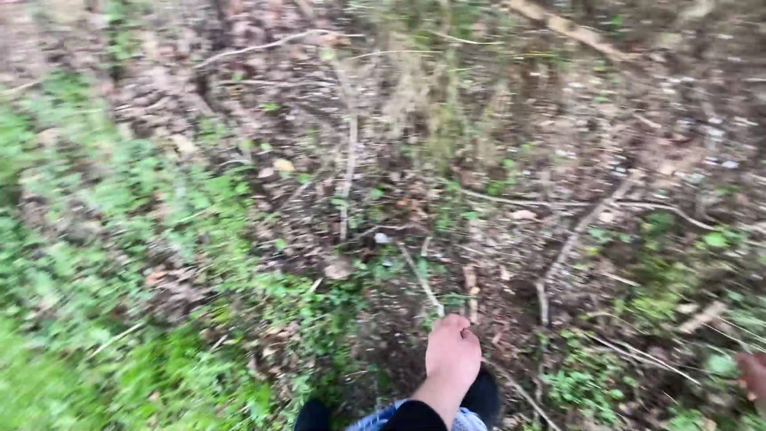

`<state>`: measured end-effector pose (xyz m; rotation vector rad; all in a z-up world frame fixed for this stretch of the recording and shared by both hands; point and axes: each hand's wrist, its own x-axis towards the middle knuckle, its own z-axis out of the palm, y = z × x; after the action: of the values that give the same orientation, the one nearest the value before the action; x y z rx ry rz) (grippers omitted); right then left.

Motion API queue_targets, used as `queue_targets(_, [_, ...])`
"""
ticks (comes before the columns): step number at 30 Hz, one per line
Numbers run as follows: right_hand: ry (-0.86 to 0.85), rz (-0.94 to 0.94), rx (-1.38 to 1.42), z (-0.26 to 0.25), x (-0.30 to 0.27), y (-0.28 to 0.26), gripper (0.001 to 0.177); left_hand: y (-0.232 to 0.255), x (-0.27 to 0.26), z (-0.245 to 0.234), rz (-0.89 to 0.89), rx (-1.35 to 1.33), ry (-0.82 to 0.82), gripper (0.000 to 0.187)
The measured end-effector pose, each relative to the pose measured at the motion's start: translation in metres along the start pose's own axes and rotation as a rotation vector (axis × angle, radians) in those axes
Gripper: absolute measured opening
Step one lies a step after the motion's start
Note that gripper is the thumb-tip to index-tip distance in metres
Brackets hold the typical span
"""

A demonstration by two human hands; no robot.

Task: The person pulls handfuls of dry grass and small twigs from the forest floor by hand.

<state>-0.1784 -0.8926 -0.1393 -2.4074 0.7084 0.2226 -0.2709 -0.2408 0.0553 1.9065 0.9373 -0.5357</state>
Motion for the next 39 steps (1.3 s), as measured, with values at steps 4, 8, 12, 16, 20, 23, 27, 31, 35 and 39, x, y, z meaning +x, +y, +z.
queue_targets(4, [-0.057,0.232,0.078,0.061,-0.175,-0.233,0.049,-0.014,0.005,-0.047,-0.108,0.050,-0.042,0.034])
queue_targets(8, [-0.367,0.247,0.228,0.134,-0.277,-0.356,0.045,-0.075,0.020,-0.071,-0.013,0.118,0.020,0.030])
queue_targets(12, [-0.630,0.054,0.373,0.244,-0.353,-0.368,0.019,-0.150,0.001,-0.133,-0.079,0.159,0.022,0.033])
queue_targets(16, [-0.633,0.183,-0.022,0.244,-0.473,-0.510,0.033,-0.219,0.005,-0.199,-0.197,0.086,0.007,0.034])
queue_targets(20, [-0.711,0.256,0.304,0.304,-0.517,-0.494,0.019,-0.317,0.031,-0.223,0.103,0.375,0.124,0.025])
queue_targets(23, [-0.721,-0.015,-0.034,0.321,-0.538,-0.499,0.020,-0.288,0.007,-0.288,-0.210,0.187,0.097,0.035])
queue_targets(27, [-0.704,0.162,0.128,0.313,-0.571,-0.551,0.018,-0.256,-0.004,-0.346,-0.310,0.138,0.008,0.026])
queue_targets(31, [-0.746,0.095,-0.071,0.308,-0.589,-0.586,0.021,-0.219,-0.017,-0.384,-0.431,0.053,-0.104,0.035])
queue_targets(35, [-0.760,0.193,-0.020,0.328,-0.578,-0.596,0.019,-0.239,0.016,-0.370,-0.284,0.111,-0.030,0.045])
queue_targets(39, [-0.846,0.158,-0.053,0.342,-0.576,-0.605,0.021,-0.219,0.024,-0.376,-0.336,0.027,-0.054,0.042])
